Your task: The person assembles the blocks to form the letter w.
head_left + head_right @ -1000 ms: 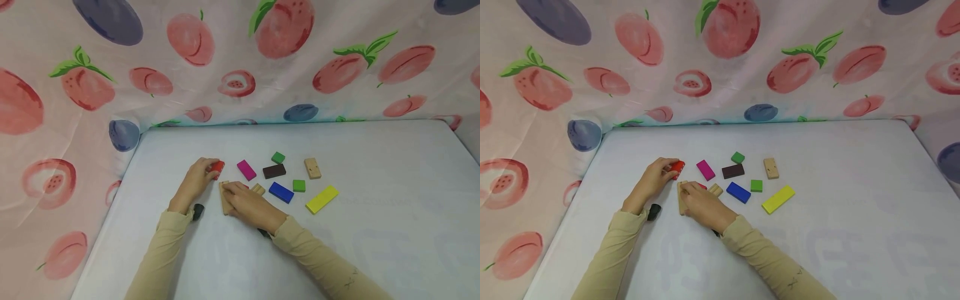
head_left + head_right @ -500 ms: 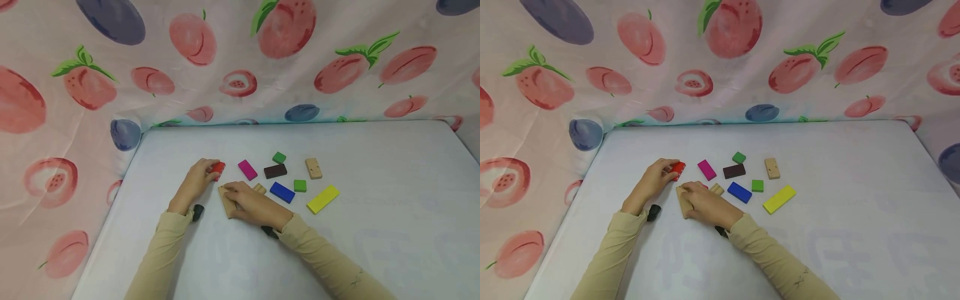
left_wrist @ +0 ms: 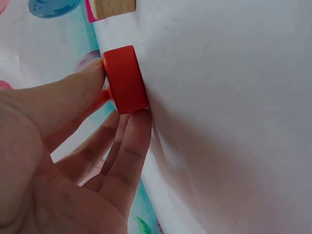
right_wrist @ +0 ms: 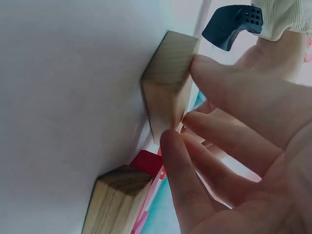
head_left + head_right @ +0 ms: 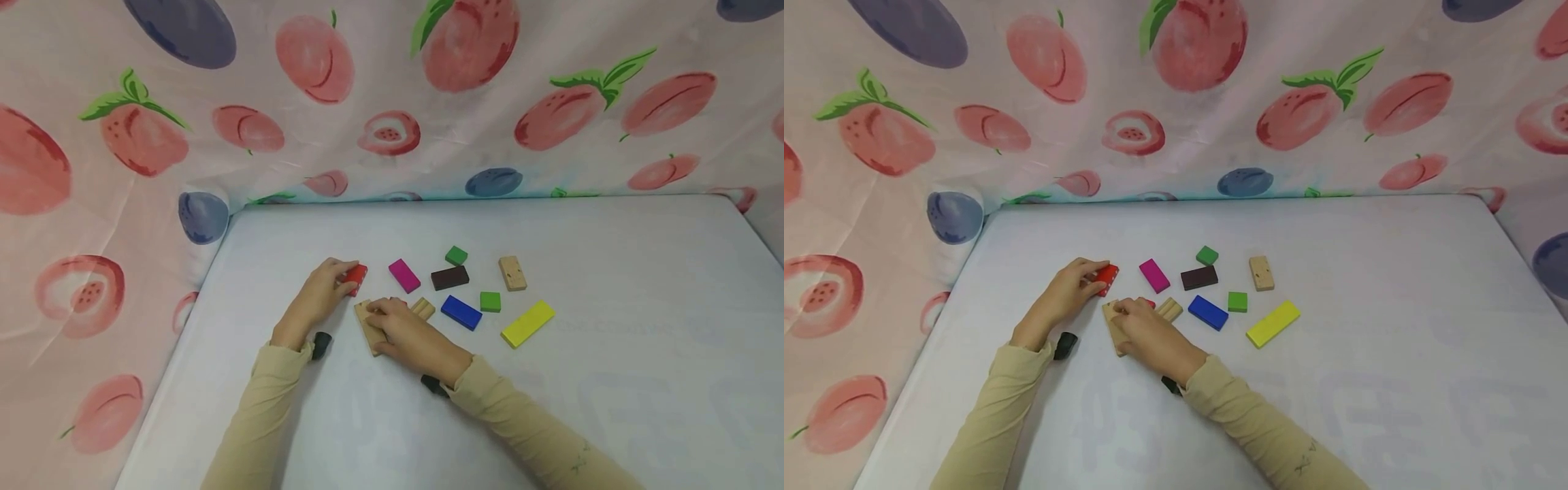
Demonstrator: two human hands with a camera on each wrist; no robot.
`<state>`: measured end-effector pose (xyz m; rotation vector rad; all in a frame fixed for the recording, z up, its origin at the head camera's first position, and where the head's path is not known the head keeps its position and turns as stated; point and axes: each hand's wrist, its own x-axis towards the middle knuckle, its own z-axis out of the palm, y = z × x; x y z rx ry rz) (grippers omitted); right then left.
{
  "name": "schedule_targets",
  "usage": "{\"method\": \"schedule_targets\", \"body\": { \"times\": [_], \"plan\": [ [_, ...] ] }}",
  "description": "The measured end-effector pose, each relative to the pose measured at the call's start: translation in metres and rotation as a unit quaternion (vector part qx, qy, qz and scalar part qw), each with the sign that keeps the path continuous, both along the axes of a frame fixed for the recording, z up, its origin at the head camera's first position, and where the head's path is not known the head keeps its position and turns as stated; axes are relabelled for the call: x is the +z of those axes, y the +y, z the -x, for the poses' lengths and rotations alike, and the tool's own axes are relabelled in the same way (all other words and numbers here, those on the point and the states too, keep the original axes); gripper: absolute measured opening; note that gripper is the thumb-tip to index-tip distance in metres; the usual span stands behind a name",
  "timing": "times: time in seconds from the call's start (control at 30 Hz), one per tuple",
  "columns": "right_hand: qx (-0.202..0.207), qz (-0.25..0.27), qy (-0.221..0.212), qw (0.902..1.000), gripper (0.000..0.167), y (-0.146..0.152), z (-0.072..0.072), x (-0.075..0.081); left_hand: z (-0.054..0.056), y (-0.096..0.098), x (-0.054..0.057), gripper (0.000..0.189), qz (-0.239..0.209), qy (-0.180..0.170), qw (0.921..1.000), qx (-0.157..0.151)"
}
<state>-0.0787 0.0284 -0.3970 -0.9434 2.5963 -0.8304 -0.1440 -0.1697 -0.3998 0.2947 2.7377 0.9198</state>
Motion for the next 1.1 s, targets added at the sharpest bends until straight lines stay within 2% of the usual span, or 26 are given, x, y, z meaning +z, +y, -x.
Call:
{"method": "schedule_targets", "body": {
  "times": [0.27, 0.47, 0.7, 0.93, 1.1],
  "plan": [
    [0.014, -0.052, 0.004, 0.9985, 0.047, 0.001, -0.005, 0.002, -0.006, 0.001, 0.0, 0.048, -0.011, 0.005, 0.9997, 0.02],
    [0.017, -0.063, 0.003, 0.9979, 0.048, 0.003, -0.01, 0.001, -0.008, 0.001, -0.003, 0.049, -0.025, 0.012, 0.9992, 0.029],
    [0.023, -0.049, 0.006, 0.9985, 0.047, 0.009, -0.014, -0.003, -0.013, 0.002, -0.005, 0.049, -0.037, 0.005, 0.9984, 0.042],
    [0.024, -0.015, 0.001, 0.9996, 0.045, 0.014, -0.017, -0.004, -0.019, 0.005, -0.006, 0.048, -0.035, 0.002, 0.9977, 0.058],
    [0.024, -0.011, 0.005, 0.9996, 0.045, 0.014, -0.019, -0.005, -0.022, 0.005, -0.006, 0.047, -0.028, 0.001, 0.9969, 0.074]
  ]
}}
